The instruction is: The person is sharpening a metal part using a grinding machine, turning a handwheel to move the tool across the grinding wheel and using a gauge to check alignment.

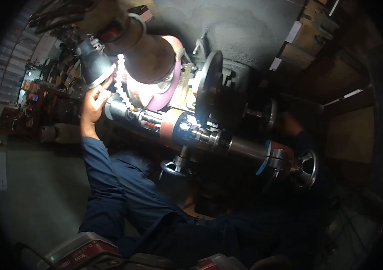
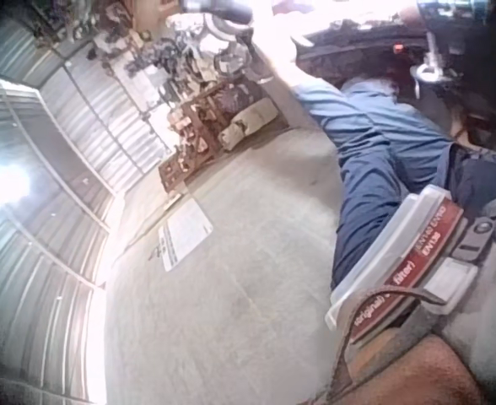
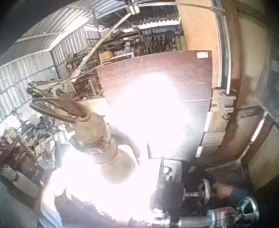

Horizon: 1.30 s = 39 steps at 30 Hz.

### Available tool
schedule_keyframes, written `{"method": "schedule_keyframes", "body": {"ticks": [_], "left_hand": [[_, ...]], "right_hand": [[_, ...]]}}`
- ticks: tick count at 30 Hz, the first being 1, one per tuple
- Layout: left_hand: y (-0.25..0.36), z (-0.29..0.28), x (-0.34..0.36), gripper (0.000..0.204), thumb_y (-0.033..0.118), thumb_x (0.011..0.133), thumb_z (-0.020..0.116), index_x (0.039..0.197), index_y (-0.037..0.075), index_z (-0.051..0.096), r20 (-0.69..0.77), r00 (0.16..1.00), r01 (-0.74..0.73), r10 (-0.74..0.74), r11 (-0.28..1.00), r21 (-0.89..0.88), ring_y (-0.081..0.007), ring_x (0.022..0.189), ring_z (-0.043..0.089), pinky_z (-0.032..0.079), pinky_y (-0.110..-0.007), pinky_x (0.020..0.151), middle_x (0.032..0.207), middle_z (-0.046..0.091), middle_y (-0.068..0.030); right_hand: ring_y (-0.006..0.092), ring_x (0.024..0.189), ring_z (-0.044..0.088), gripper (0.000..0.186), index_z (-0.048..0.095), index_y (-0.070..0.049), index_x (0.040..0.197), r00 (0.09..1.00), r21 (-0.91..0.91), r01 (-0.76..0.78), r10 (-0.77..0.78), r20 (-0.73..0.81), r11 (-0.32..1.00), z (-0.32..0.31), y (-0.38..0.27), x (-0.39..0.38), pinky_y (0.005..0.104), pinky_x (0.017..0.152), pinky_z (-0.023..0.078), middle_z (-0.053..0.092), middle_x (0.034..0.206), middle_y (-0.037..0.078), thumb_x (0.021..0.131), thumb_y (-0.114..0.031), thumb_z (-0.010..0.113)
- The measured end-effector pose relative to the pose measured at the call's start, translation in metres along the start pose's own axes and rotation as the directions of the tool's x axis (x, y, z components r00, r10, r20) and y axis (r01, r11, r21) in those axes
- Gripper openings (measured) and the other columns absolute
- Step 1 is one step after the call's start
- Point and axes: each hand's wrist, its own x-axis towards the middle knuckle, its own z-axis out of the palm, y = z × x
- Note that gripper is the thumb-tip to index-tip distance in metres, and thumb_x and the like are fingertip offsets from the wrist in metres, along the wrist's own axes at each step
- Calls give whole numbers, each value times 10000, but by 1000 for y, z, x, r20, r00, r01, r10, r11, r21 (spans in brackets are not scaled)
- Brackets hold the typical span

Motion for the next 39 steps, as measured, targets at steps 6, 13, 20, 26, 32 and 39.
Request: {"method": "schedule_keyframes", "body": {"ticks": [6, 13, 20, 26, 32, 39], "left_hand": [[1, 0, -5, 164, 65, 919, 555, 808, -56, 560, -8, 997, 71, -72, 996, -50, -75, 787, 596, 479, -235, 707, 1291, 586, -224], [8, -5, -8, 168, 64, 924, 540, 858, -84, 584, -23, 993, 116, -117, 993, -35, -94, 812, 615, 494, -243, 732, 1288, 586, -230], [-1, 0, -3, 180, 61, 918, 548, 922, -109, 606, -25, 997, 77, -77, 997, -4, -97, 850, 618, 499, -247, 750, 1252, 626, -180], [-2, -2, -3, 153, 63, 895, 598, 891, -88, 620, -45, 996, 80, -81, 997, -22, -112, 858, 623, 500, -261, 758, 1227, 633, -205], [1, 2, -2, 207, 83, 908, 579, 965, -109, 631, -34, 994, 104, -105, 994, -32, -115, 863, 634, 504, -269, 764, 1224, 635, -205], [3, 0, -1, 191, 69, 908, 576, 943, -110, 631, -21, 996, 89, -90, 995, -47, -115, 892, 627, 499, -255, 771, 1254, 618, -204]], "right_hand": [[179, 846, 674, 221, 706, -9, 1034, 994, 515, 52, 3, -105, 855, -68, -40, 1, 304, 798, 520, 721, 947, 123, 890, -169, 653], [153, 837, 669, 216, 717, -1, 1017, 945, 590, -122, -87, 314, 798, -90, -68, -17, 314, 782, 525, 729, 910, 110, 877, -151, 651], [156, 834, 667, 203, 712, 6, 1011, 977, 352, 94, -155, 148, 931, 4, -1, 2, 326, 782, 526, 725, 906, 131, 894, -135, 623], [195, 795, 672, 302, 688, -37, 1073, 870, 549, -154, -151, 469, 822, 16, 5, -26, 343, 767, 539, 706, 932, 113, 938, -290, 595], [262, 1022, 583, 408, 590, -46, 1208, 949, 347, -23, -89, 302, 938, 64, -54, -89, 387, 913, 467, 620, 1128, 145, 926, -341, 600], [327, 1268, 476, 580, 501, -51, 1331, 709, 620, 7, -441, 551, 785, 253, -208, -146, 383, 1062, 394, 504, 1364, 168, 891, -407, 631]]}}
